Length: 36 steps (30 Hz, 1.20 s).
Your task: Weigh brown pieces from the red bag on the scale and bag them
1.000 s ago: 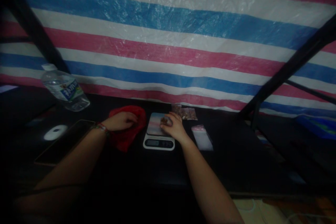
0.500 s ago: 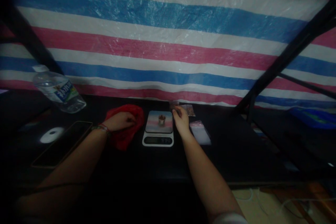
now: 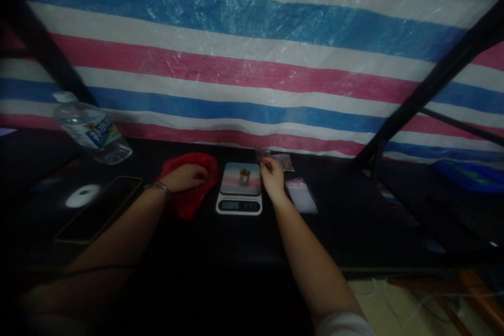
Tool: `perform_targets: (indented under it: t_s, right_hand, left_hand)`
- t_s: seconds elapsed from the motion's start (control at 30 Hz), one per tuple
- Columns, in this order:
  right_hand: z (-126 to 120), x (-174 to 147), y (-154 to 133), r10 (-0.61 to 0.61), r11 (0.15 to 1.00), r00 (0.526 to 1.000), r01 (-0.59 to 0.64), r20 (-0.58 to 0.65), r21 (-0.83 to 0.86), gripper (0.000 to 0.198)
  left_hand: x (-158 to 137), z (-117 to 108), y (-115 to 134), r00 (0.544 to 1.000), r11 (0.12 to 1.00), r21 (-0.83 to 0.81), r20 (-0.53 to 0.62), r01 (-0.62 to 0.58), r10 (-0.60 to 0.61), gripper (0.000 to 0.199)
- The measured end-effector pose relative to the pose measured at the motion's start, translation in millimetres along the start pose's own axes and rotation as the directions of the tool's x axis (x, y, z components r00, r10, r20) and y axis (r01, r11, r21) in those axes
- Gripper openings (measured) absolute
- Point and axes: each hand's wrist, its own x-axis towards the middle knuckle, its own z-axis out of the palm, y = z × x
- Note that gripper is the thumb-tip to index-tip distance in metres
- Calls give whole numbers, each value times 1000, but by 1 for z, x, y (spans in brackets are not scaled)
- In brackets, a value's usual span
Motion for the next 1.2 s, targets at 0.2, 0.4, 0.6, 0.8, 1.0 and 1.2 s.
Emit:
perform_targets:
  t_s: [0.2, 0.4, 0.6, 0.8, 1.0, 1.2]
  right_hand:
    - [-1, -1, -5, 6, 1000, 1000, -7, 6, 17, 30]
    - [-1, -2, -7, 11, 1000, 1000, -11, -1, -4, 30]
    - [-14, 2, -27, -67, 985, 997, 72, 43, -154, 32]
    - [-85, -1, -63, 222, 670, 960, -25, 168, -742, 37]
    - [-110, -34, -43, 495, 347, 856, -35, 151, -937, 42]
    - [-100, -46, -37, 546, 317, 817, 7, 188, -948, 35]
  left_hand:
    - [1, 2, -3, 999, 999, -5, -18, 39, -39, 23]
    - [2, 4, -9, 998, 998, -16, -25, 55, -55, 23]
    - [2, 4, -9, 998, 999, 10, -56, 41, -40, 23]
    - [4, 6, -12, 998, 999, -5, -47, 46, -46, 24]
    - [4, 2, -6, 996, 998, 65, -91, 2, 4, 30]
    - [1, -2, 0, 993, 995, 80, -93, -67, 74, 30]
